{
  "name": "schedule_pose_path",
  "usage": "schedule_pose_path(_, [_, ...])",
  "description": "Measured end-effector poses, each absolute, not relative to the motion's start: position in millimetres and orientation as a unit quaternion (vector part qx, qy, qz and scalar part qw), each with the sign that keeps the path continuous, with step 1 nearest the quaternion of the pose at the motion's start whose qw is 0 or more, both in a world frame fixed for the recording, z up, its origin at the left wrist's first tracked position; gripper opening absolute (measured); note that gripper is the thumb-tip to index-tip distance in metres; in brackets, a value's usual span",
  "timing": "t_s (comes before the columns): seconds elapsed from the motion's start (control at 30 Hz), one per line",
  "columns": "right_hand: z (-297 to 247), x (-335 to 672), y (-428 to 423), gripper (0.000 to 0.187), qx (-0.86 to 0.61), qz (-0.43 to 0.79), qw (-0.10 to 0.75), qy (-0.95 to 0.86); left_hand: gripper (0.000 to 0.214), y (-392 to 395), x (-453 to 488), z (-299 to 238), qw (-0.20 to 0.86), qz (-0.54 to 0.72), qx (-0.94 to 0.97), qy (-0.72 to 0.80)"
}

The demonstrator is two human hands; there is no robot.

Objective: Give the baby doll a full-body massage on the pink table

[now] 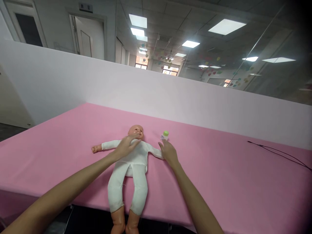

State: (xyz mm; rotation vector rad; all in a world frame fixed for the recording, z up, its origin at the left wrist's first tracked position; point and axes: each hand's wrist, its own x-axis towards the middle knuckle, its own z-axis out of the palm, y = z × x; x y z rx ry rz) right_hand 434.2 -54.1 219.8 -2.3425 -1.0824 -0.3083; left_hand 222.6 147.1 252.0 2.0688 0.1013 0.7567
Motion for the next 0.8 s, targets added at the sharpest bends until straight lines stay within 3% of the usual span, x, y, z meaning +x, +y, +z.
schedule_pose_path(0.1, [243, 466, -55, 0.032, -0.886, -0.14, 0.243, -0.37, 0.056, 104, 297, 271, 0.76, 0.167, 0.628, 0.037])
schedule_pose_path(0.2, [253, 493, -55, 0.033, -0.871, -0.139, 0.271, -0.386, 0.065, 82, 370, 265, 0.886, 0.096, 0.438, 0.119])
schedule_pose_path(0.33, [242, 516, -50, 0.041, -0.839, -0.105, 0.334, -0.416, 0.075, 79, 424, 248, 0.906, 0.136, 0.333, 0.222])
schedule_pose_path(0.53, [212, 523, -43, 0.055, -0.802, -0.043, 0.417, -0.426, 0.086, 81, 444, 236, 0.924, 0.116, 0.317, 0.181])
schedule_pose_path(0.73, [230, 513, -42, 0.044, -0.803, -0.026, 0.452, -0.389, 0.086, 75, 428, 244, 0.924, 0.114, 0.292, 0.219])
schedule_pose_path(0.8, [237, 489, -34, 0.049, -0.799, -0.026, 0.454, -0.392, 0.086, 74, 411, 256, 0.925, 0.109, 0.299, 0.206])
